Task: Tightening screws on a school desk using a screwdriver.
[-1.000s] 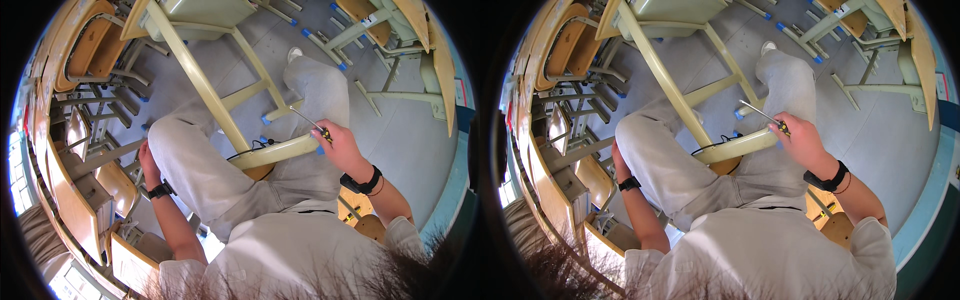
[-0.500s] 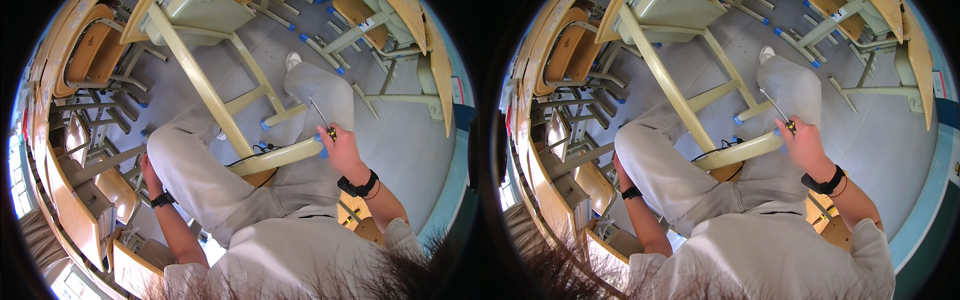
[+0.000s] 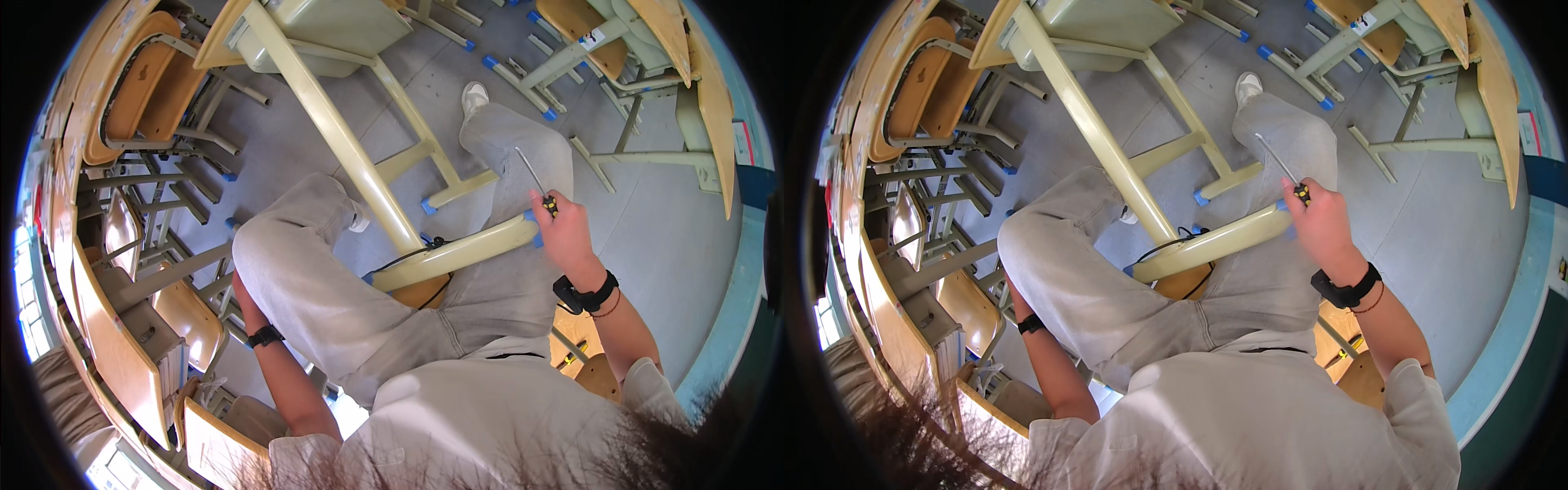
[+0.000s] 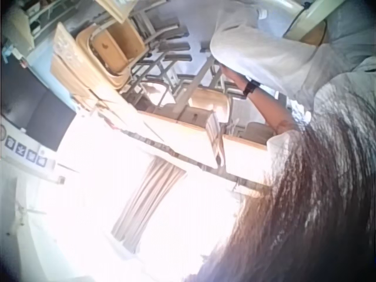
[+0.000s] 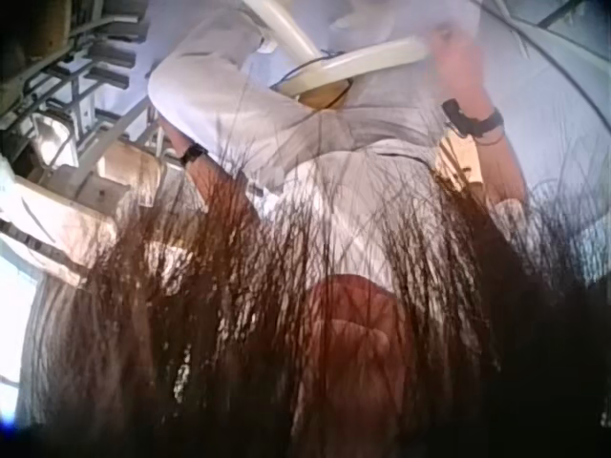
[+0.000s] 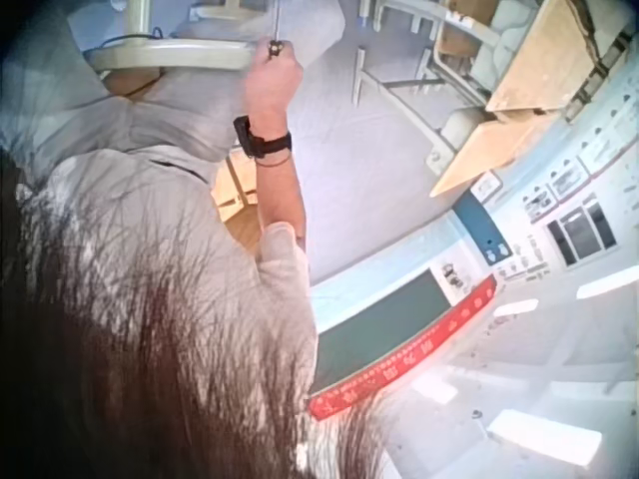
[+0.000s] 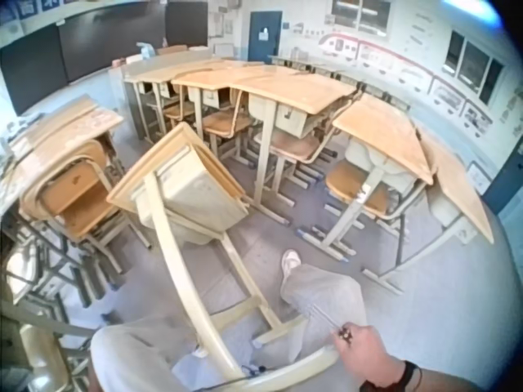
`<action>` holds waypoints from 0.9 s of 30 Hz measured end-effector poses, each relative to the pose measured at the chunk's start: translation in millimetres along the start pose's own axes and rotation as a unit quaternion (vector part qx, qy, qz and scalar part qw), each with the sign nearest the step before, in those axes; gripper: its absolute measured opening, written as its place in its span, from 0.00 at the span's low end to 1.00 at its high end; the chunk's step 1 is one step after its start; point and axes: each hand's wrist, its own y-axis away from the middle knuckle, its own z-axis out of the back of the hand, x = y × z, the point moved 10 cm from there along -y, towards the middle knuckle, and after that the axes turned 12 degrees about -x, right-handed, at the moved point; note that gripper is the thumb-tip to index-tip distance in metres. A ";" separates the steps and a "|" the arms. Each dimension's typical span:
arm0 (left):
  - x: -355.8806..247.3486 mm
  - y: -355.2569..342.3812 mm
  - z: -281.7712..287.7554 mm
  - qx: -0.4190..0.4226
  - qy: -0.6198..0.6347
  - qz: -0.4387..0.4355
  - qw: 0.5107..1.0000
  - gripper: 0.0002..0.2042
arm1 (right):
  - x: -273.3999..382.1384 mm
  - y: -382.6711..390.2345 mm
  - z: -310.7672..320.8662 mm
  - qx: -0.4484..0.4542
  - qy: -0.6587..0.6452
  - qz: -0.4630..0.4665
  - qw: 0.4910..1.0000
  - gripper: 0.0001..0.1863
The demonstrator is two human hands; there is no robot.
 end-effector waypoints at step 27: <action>4.4 -0.9 6.8 -0.011 -0.022 -0.012 1.000 0.17 | -62.6 -60.6 -0.6 0.007 -0.063 -0.110 0.992 0.23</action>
